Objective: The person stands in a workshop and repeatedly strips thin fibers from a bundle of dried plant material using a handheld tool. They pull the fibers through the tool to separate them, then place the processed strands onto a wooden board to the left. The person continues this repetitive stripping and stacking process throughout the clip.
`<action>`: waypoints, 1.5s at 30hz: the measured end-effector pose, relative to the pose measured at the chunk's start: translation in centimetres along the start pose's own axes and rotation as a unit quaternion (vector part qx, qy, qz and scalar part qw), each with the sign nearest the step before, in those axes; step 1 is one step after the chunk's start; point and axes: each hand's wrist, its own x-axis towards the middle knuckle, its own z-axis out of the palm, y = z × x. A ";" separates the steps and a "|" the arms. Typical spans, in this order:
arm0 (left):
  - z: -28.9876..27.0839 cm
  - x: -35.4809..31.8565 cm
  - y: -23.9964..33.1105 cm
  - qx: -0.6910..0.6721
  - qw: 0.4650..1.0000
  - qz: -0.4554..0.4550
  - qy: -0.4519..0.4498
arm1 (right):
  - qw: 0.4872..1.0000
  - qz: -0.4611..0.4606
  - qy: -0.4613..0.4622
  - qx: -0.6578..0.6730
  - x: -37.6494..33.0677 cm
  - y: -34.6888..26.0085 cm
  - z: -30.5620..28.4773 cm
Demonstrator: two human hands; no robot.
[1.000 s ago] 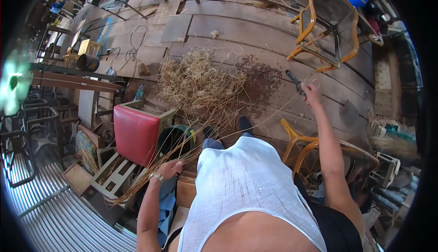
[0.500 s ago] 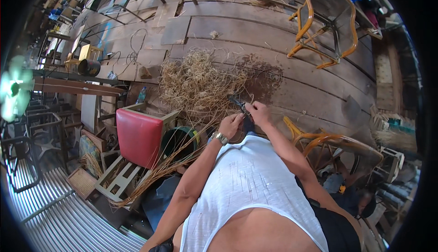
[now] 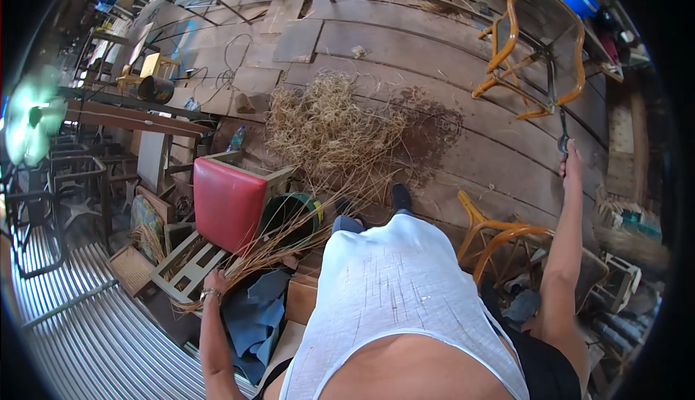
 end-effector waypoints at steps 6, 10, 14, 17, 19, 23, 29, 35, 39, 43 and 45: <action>2.3 3.9 22.2 0.006 0.961 0.273 0.054 | 0.969 0.038 -0.238 -0.043 -11.2 5.6 17.9; -2.1 0.0 42.5 -0.312 0.898 0.305 -0.061 | 0.900 -0.006 -0.407 -0.160 -25.9 4.8 26.7; -4.9 -1.1 45.1 -0.353 0.849 0.390 -0.044 | 0.865 -0.162 -0.432 -0.197 -29.3 6.0 28.8; -5.1 0.1 39.9 -0.237 0.900 0.352 -0.103 | 0.864 -0.228 -0.397 -0.210 -23.9 8.6 27.4; -3.3 1.8 33.6 -0.166 0.918 0.348 -0.092 | 0.867 -0.175 -0.375 -0.279 -18.6 8.0 23.8; -4.1 0.8 20.9 -0.207 0.925 0.247 -0.200 | 0.873 -0.197 -0.233 -0.380 -1.3 11.9 11.7; -2.9 0.4 6.7 -0.151 0.961 0.099 -0.210 | 0.834 -0.225 0.028 -0.504 12.9 11.3 -6.0; -4.5 4.3 16.4 -0.083 0.969 0.212 -0.096 | 0.806 -0.310 -0.134 -0.485 5.3 10.6 4.5; -8.3 5.0 31.7 -0.118 0.924 0.359 -0.064 | 0.831 -0.244 -0.338 -0.369 -9.8 4.5 18.4; -13.5 3.3 42.5 -0.083 0.845 0.529 -0.012 | 0.786 -0.188 -0.536 -0.245 -20.8 -1.4 23.6; -16.4 1.6 45.4 -0.044 0.841 0.540 -0.002 | 0.746 -0.142 -0.610 -0.225 -23.0 -2.8 24.6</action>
